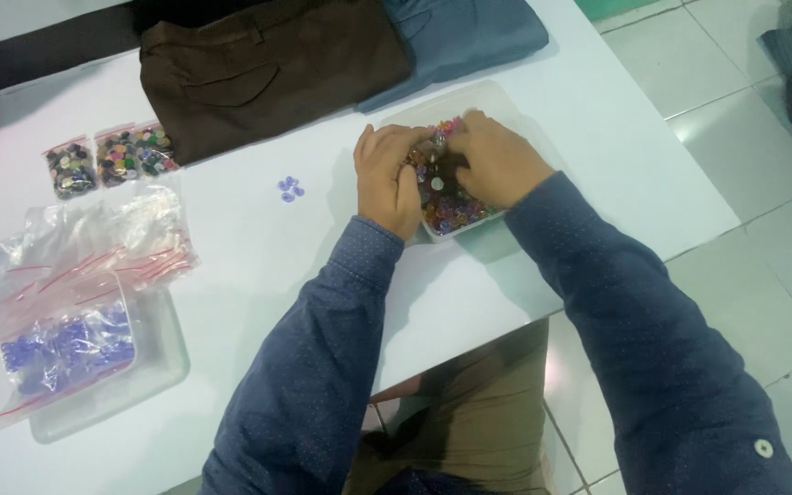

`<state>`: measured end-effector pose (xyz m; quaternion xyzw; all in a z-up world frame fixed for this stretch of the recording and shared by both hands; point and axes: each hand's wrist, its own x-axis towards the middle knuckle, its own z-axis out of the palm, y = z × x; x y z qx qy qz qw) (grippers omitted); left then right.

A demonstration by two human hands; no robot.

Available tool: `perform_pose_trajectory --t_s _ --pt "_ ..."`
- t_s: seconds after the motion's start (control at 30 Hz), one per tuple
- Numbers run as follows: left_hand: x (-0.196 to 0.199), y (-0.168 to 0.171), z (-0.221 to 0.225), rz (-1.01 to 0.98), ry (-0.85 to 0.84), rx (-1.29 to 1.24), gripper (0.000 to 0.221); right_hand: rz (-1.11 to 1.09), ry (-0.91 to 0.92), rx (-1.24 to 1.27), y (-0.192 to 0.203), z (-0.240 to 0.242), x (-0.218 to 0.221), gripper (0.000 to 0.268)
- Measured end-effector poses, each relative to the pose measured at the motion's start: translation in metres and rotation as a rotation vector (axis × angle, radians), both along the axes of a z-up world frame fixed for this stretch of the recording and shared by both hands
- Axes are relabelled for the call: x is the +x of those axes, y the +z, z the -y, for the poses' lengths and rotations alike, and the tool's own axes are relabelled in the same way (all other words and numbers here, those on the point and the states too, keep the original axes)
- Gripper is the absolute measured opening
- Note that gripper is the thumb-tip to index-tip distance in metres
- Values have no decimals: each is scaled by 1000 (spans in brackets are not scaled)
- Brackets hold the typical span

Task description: Sorting small colorful buttons from a container and placing them into small plastic bags

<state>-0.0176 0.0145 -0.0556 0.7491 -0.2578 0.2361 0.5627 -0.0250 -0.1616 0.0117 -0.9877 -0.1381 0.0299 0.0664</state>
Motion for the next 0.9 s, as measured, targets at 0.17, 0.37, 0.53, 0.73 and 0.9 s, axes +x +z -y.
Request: perform_pose_trajectory --t_s 0.17,0.37,0.53,0.73,0.9 --pt "14 -11 -9 91 41 5 45 -208 -125 -49 37 1 -20 31" --pt "15 -13 -7 78 19 -25 44 -111 -130 38 52 11 -17 28" --pt "10 -6 -8 53 2 -82 49 3 -28 139 33 -17 -5 22" --pt "11 -6 -6 84 28 -67 46 103 85 -34 -3 -20 13 25" --pt "11 -6 -8 79 26 -35 38 1 -32 154 37 -5 -3 21"
